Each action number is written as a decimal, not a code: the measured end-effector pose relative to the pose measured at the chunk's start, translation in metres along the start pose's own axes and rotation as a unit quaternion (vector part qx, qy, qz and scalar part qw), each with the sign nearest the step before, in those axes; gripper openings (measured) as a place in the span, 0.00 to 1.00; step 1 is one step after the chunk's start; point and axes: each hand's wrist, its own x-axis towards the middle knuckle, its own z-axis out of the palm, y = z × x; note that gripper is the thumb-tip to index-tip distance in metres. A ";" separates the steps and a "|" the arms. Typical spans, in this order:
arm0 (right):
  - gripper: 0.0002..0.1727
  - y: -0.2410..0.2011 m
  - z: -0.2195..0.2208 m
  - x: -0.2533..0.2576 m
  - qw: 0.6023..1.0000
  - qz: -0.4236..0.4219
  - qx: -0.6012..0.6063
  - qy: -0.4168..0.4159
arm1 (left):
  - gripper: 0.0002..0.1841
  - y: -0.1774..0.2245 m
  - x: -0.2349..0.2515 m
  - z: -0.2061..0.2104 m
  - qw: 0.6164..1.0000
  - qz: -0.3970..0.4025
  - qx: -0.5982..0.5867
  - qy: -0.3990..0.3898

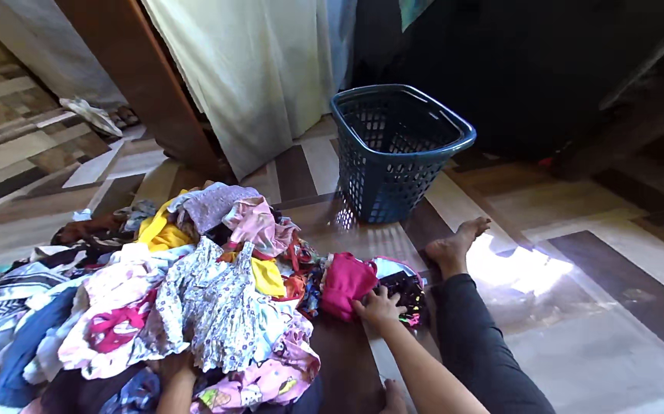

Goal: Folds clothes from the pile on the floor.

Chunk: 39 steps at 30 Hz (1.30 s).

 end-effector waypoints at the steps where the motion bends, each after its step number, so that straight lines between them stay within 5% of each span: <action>1: 0.43 0.001 0.006 -0.008 1.000 0.008 0.000 0.001 | 0.23 -0.002 0.002 0.001 1.000 0.011 0.021 0.000; 6: 0.40 0.016 0.031 -0.035 0.999 0.031 0.021 0.022 | 0.25 -0.007 -0.003 -0.001 0.992 0.063 0.104 -0.017; 10: 0.34 0.010 0.032 -0.045 0.962 0.058 0.218 0.152 | 0.26 -0.006 -0.020 -0.011 0.989 0.096 0.107 -0.029; 13: 0.36 -0.008 0.030 -0.043 0.962 -0.003 0.191 0.194 | 0.26 -0.002 -0.020 -0.011 0.991 0.085 0.100 -0.022; 18: 0.54 -0.055 0.025 -0.030 0.988 -0.034 0.134 0.069 | 0.26 -0.002 -0.019 -0.006 0.991 0.070 0.109 -0.016; 21: 0.46 -0.070 0.020 -0.018 0.983 -0.012 0.176 0.057 | 0.25 -0.002 -0.017 -0.004 0.993 0.064 0.097 -0.008; 27: 0.33 -0.062 0.007 -0.009 0.946 -0.060 0.271 0.171 | 0.26 -0.001 -0.014 0.001 0.997 0.049 0.056 0.005; 30: 0.31 -0.062 0.012 -0.006 0.943 -0.179 0.197 0.199 | 0.26 -0.002 -0.016 0.001 0.998 0.062 0.009 0.029; 32: 0.30 -0.067 0.018 -0.002 0.954 -0.244 0.115 0.134 | 0.26 -0.003 -0.015 0.002 0.997 0.071 -0.007 0.041; 35: 0.37 -0.071 0.032 0.009 0.962 -0.268 -0.044 -0.014 | 0.23 0.000 -0.012 0.004 0.997 0.039 -0.048 0.047; 39: 0.38 -0.076 0.014 0.026 0.953 -0.273 -0.121 -0.049 | 0.23 0.000 -0.012 0.001 0.998 0.026 -0.042 0.034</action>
